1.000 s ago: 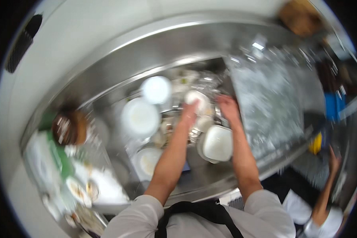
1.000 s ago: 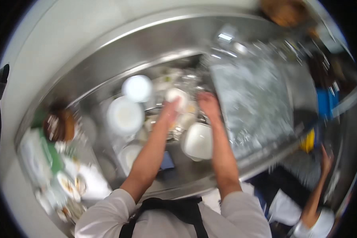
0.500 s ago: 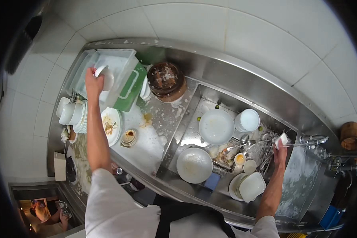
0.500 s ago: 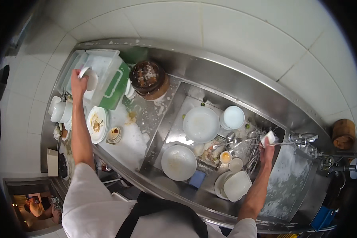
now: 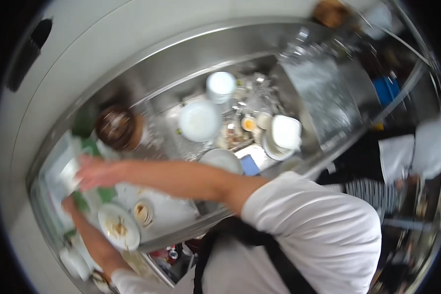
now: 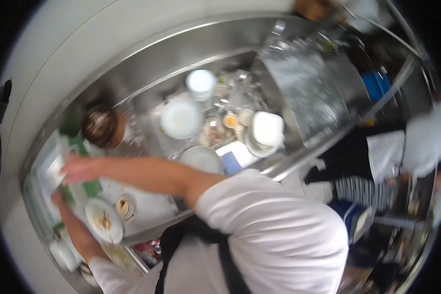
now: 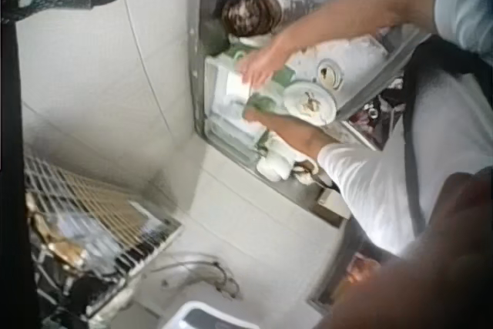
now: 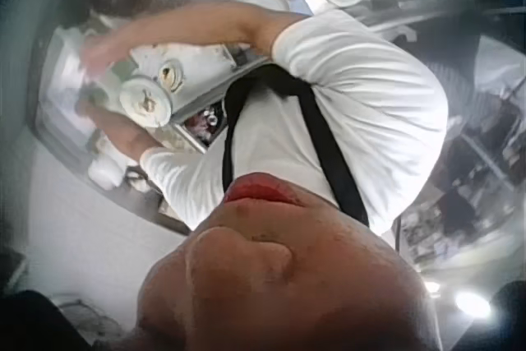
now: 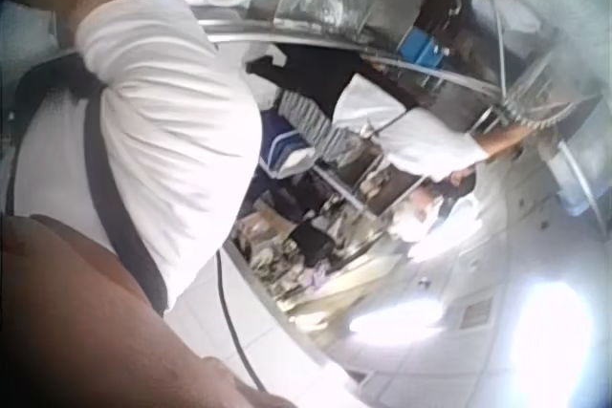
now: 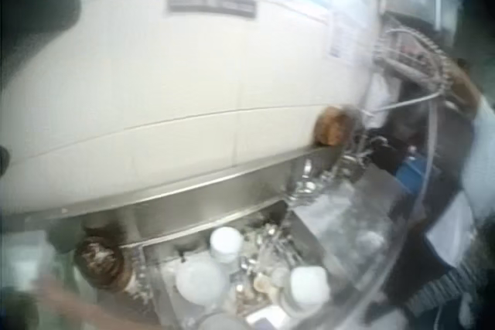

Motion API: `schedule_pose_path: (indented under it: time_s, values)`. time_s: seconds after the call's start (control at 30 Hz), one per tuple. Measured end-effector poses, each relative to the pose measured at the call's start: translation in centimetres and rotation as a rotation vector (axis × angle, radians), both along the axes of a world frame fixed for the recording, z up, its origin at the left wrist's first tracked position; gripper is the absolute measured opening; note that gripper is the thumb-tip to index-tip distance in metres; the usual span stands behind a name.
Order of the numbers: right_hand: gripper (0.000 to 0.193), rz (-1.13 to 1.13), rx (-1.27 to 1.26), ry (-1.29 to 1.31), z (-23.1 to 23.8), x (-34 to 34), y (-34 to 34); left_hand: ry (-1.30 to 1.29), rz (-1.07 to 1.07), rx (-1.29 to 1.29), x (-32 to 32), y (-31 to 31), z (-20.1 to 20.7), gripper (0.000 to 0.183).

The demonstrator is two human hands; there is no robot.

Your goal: The person takes dirty dishes from a service window, scrapes food scraps into a bin, and places the items into a soapy sink to be washed. The person handles bowls, plates, and utensils, clearing them from the pass-through before starting to scrub them by hand in the water.

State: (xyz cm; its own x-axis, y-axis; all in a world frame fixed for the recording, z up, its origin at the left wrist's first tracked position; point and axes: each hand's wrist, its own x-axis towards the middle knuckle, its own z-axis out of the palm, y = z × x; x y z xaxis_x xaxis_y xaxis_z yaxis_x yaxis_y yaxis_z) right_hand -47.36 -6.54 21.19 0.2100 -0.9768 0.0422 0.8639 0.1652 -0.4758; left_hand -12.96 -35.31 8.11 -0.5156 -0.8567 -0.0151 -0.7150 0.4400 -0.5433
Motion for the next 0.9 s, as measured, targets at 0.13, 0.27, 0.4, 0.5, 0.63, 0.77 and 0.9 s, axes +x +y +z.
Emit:
schedule_pose_path:
  time_s: [0.13, 0.27, 0.4, 0.5, 0.63, 0.77, 0.9]
  values:
    - [0.045, -0.189, -0.149, 0.607, -5.4, -6.0, 7.5, 1.725, 0.411, 0.585, -6.0, 9.5, 2.2, 0.031]
    - [0.013, -0.527, 0.609, 0.987, -17.5, -32.4, 26.6, 1.768, 0.133, 0.467, -17.7, 20.2, 13.1, 0.030]
    - [0.013, -0.820, 1.208, 1.064, -21.4, -49.0, 33.4, 1.371, -0.219, 0.723, -36.2, 37.4, 7.0, 0.033]
    - [0.025, -0.600, 0.708, 1.254, -27.1, -51.3, 38.0, 1.077, -0.045, 1.570, -53.1, 53.4, -8.2, 0.056]
    - [0.038, 0.242, 0.384, 2.288, -31.6, -42.7, 37.9, 0.991, 0.901, 1.436, -58.2, 57.5, -23.6, 0.047]
    - [0.025, -0.044, 0.565, 1.955, -30.6, -51.3, 40.3, 1.192, 1.092, 1.541, -64.5, 61.9, -22.8, 0.031]
    - [0.039, -0.815, 1.116, 1.496, -25.9, -55.6, 39.3, 1.307, 0.169, 0.938, -70.9, 60.7, -18.4, 0.026]
